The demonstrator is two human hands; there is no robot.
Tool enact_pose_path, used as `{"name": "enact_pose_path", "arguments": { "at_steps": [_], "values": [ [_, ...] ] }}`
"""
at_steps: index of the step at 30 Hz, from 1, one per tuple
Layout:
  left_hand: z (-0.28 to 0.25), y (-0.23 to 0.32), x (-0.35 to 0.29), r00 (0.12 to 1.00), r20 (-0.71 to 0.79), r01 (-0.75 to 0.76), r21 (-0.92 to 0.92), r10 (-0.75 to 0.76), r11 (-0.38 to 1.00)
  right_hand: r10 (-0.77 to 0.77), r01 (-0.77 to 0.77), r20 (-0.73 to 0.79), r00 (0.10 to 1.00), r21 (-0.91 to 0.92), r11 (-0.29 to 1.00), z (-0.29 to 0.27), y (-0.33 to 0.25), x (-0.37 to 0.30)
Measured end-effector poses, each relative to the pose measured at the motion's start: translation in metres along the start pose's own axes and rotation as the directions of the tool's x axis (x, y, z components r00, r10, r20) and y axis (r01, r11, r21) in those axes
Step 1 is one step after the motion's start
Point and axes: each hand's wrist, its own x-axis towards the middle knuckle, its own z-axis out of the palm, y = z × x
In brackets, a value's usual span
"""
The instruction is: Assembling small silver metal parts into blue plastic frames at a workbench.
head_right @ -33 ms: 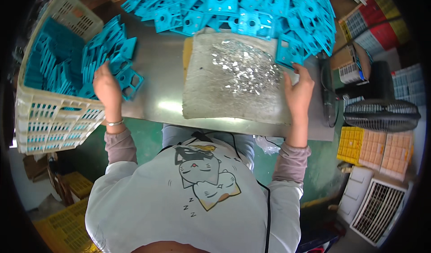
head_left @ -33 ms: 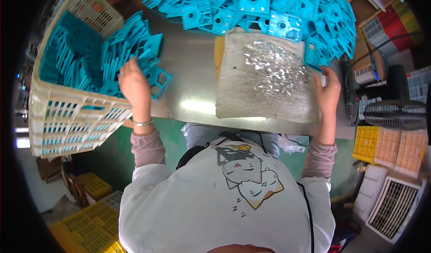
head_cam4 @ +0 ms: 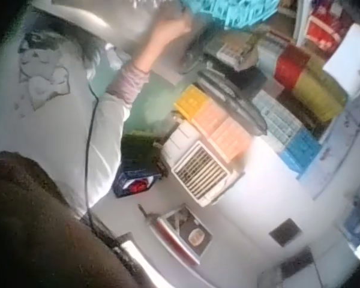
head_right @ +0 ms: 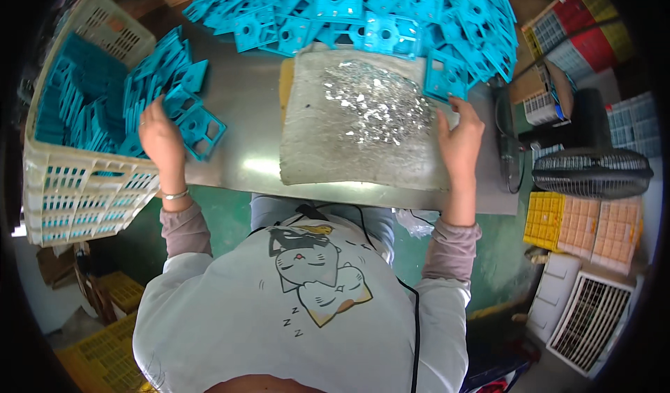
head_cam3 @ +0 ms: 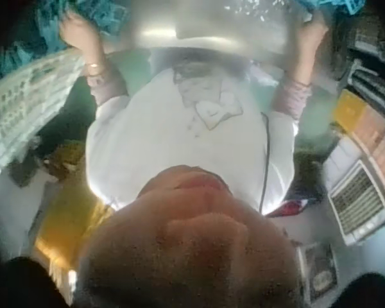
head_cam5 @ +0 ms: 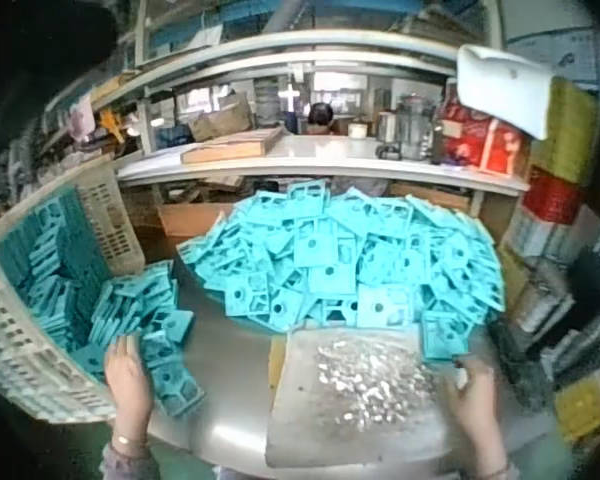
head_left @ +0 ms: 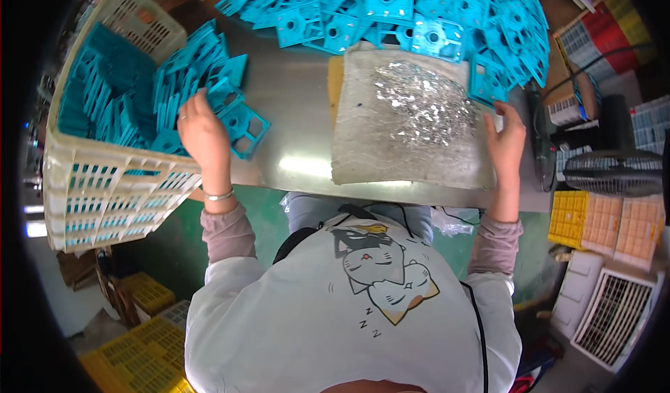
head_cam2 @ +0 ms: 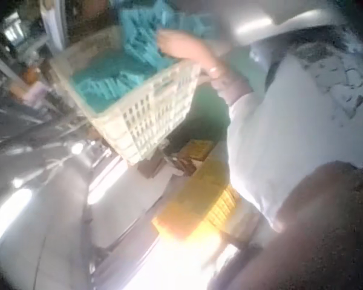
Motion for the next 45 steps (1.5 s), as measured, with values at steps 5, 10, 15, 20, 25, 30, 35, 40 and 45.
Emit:
{"name": "enact_pose_path", "arguments": {
  "at_steps": [5, 10, 15, 20, 25, 30, 35, 40, 45],
  "values": [
    [-0.040, 0.050, 0.026, 0.968, -0.049, -0.252, -0.248, 0.247, 0.935, 0.020, -0.028, 0.086, 0.996, 0.099, 0.995, 0.009, -0.015, -0.006],
    [-0.051, 0.104, 0.038, 0.883, -0.060, -0.454, -0.364, 0.466, 0.813, -0.103, 0.065, 0.152, 0.983, 0.241, 0.968, 0.035, -0.044, -0.006],
    [-0.048, 0.138, 0.038, 0.634, -0.095, -0.715, -0.450, 0.768, 0.535, -0.170, 0.125, 0.168, 0.971, 0.246, 0.961, 0.057, -0.062, -0.001],
    [-0.024, 0.175, 0.018, 0.569, -0.184, -0.715, -0.592, 0.802, 0.371, -0.163, 0.137, 0.175, 0.971, 0.149, 0.979, 0.075, -0.079, 0.014],
    [-0.014, 0.183, 0.012, 0.469, -0.091, -0.650, -0.708, 0.879, 0.274, -0.187, 0.182, 0.186, 0.964, 0.046, 0.982, 0.095, -0.077, 0.017],
    [-0.005, 0.196, -0.002, 0.771, -0.052, -0.395, -0.822, 0.635, 0.412, -0.176, 0.170, 0.162, 0.971, 0.046, 0.984, 0.093, -0.081, 0.017],
    [0.001, 0.229, -0.017, 0.864, 0.018, -0.300, -0.783, 0.503, 0.545, -0.031, -0.023, 0.167, 0.985, 0.314, 0.949, 0.080, -0.082, 0.013],
    [0.004, 0.234, -0.023, 0.865, 0.058, -0.289, -0.755, 0.498, 0.588, 0.052, -0.121, 0.182, 0.982, 0.389, 0.913, 0.065, -0.088, 0.007],
    [-0.013, 0.214, -0.022, 0.859, 0.121, -0.198, -0.818, 0.497, 0.541, 0.077, -0.154, 0.182, 0.980, 0.461, 0.874, 0.053, -0.085, -0.005]
  ]
}}
